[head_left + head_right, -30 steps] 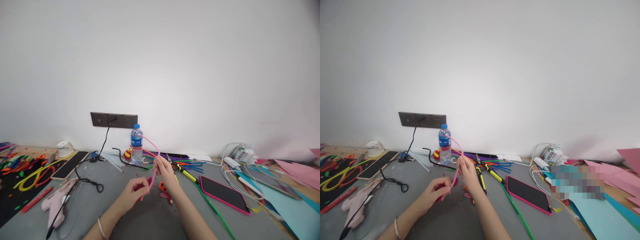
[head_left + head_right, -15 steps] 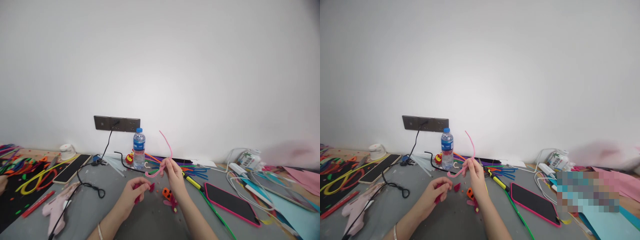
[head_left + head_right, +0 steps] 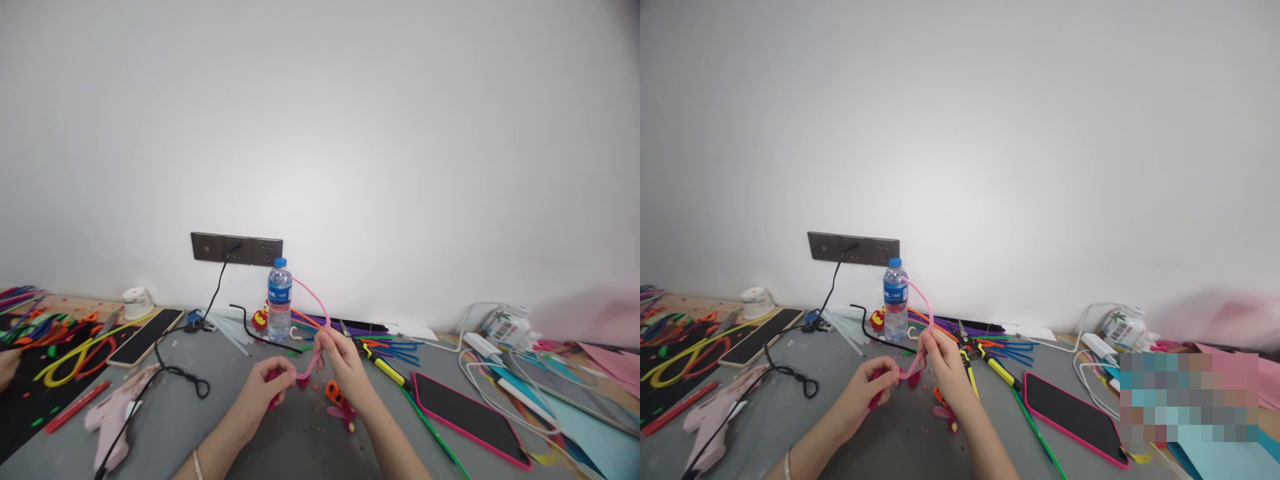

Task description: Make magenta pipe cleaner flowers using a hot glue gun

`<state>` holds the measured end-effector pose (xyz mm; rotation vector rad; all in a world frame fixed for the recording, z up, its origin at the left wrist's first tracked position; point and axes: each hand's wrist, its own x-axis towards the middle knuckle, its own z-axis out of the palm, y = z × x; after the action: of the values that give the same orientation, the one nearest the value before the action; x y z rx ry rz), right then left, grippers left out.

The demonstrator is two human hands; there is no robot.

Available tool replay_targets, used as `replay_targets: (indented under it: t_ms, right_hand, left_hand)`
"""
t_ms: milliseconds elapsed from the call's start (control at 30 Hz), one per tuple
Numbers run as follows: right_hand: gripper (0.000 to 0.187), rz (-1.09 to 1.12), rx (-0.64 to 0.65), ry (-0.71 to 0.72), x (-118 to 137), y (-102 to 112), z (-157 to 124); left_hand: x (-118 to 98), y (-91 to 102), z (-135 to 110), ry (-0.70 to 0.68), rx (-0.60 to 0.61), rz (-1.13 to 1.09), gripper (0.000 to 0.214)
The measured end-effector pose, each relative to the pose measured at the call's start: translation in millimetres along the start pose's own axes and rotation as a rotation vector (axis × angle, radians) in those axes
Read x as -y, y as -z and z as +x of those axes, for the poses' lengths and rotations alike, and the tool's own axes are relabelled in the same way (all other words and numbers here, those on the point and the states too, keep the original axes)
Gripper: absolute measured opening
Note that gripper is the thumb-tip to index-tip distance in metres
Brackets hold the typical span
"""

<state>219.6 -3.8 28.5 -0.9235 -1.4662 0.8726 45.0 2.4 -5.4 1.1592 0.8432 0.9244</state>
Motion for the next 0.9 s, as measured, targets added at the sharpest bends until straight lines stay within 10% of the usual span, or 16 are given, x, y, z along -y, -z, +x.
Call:
replay_targets:
  t_ms: [300,533,900]
  right_hand:
    - [0.041,-0.042,0.355,-0.138,9.8,-11.4,-5.0]
    - [0.037,0.211,0.076,-0.146,1.8,-6.4,0.8]
    - [0.028,0.218,0.318,-0.216,3.1,-21.0,-4.5]
  left_hand:
    - [-4.0,-9.9,-14.1,-0.012,0.387,0.37,0.024]
    - [-9.0,-9.1,-10.7,0.062,0.147,-0.088,0.029]
    - [-10.5,-2.9,-5.8,0.026,0.071,-0.494,0.025]
